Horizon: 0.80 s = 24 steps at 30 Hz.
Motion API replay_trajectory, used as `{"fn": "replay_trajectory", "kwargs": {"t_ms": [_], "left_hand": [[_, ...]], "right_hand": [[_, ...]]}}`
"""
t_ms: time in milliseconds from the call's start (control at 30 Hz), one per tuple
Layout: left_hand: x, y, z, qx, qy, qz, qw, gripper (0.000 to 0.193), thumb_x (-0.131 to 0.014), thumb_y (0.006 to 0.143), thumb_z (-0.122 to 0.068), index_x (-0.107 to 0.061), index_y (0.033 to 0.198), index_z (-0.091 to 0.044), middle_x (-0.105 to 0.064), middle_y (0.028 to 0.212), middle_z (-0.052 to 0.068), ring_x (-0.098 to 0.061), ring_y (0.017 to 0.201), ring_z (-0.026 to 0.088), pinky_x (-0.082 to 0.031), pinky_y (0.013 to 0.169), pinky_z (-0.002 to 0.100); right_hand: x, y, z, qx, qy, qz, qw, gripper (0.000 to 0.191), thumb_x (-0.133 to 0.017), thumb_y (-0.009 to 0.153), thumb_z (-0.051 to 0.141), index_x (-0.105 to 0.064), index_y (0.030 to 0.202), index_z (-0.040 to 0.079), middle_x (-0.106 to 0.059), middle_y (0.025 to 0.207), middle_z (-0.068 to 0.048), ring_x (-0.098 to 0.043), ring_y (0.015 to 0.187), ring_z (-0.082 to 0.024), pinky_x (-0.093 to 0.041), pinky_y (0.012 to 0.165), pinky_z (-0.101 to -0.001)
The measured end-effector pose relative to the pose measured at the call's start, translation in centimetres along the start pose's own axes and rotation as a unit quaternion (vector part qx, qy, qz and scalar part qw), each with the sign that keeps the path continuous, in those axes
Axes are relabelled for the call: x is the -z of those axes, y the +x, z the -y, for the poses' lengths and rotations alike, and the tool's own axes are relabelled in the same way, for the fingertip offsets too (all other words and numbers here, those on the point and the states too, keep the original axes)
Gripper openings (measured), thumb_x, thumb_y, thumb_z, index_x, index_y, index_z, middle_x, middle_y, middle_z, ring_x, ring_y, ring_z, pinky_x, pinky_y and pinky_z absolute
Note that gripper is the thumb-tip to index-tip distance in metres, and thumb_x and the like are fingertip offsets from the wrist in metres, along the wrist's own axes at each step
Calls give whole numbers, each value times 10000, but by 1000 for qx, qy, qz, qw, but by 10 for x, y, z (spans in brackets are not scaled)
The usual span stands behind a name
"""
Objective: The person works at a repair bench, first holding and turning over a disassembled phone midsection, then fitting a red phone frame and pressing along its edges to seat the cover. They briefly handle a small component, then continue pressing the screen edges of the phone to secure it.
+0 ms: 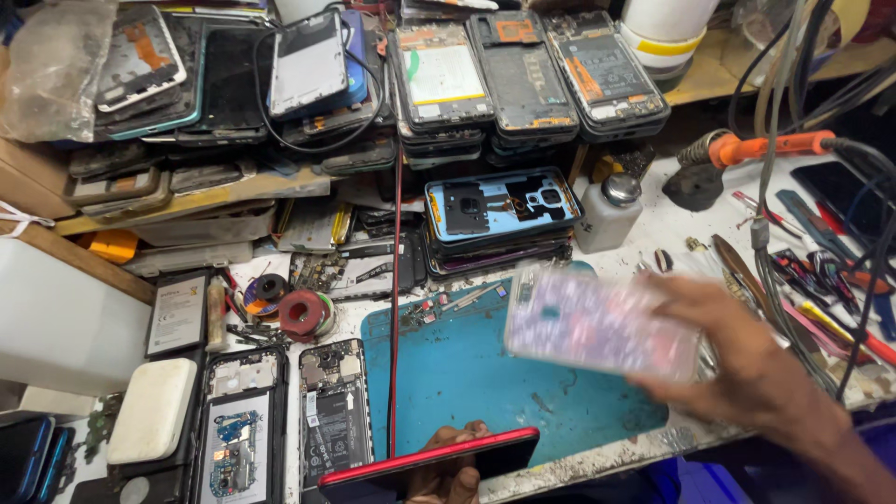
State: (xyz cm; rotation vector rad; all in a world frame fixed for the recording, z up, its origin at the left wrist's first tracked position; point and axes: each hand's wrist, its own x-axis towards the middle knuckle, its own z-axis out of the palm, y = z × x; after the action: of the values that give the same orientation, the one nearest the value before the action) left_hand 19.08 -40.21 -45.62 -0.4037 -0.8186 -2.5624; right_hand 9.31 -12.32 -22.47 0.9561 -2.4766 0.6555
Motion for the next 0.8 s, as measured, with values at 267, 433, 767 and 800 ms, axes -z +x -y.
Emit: {"fn": "replay_trajectory", "kwargs": {"t_ms": [267, 433, 767, 800], "left_hand": [[-10, 3, -10, 80, -4, -66, 995, 310, -777, 868, 55, -722, 1173, 70, -713, 1023, 179, -658, 1135, 400, -470, 1075, 637], [-17, 8, -16, 112, 0, -129, 985, 317, -794, 802, 84, -735, 1109, 36, -717, 1001, 171, -679, 1089, 407, -549, 1005, 655], [-30, 14, -21, 93, -5, -143, 985, 312, -737, 817, 113, -720, 1120, 44, -714, 1040, 189, -667, 1116, 423, -516, 976, 632], [-30, 13, -20, 86, -9, -138, 987, 310, -733, 821, 111, -721, 1125, 53, -711, 1035, 193, -665, 1116, 425, -515, 974, 634]], "right_hand": [[20, 64, 1, 16, -156, -180, 971, 694, -900, 755, 296, -518, 1258, 7, -627, 1323, -247, -637, 1203, -396, -544, 1015, -479], [17, 133, -9, -26, -270, -197, 942, 507, -845, 1034, 474, -609, 1096, 30, -665, 1003, -173, -650, 962, -338, -525, 887, -462], [-44, 218, -6, -116, -422, -167, 884, 795, -633, 978, 770, -641, 1189, 3, -658, 915, -172, -632, 847, -320, -436, 731, -504], [-46, 222, -4, -119, -419, -163, 885, 838, -608, 967, 810, -635, 1204, 7, -659, 926, -177, -629, 870, -328, -429, 738, -522]]}}
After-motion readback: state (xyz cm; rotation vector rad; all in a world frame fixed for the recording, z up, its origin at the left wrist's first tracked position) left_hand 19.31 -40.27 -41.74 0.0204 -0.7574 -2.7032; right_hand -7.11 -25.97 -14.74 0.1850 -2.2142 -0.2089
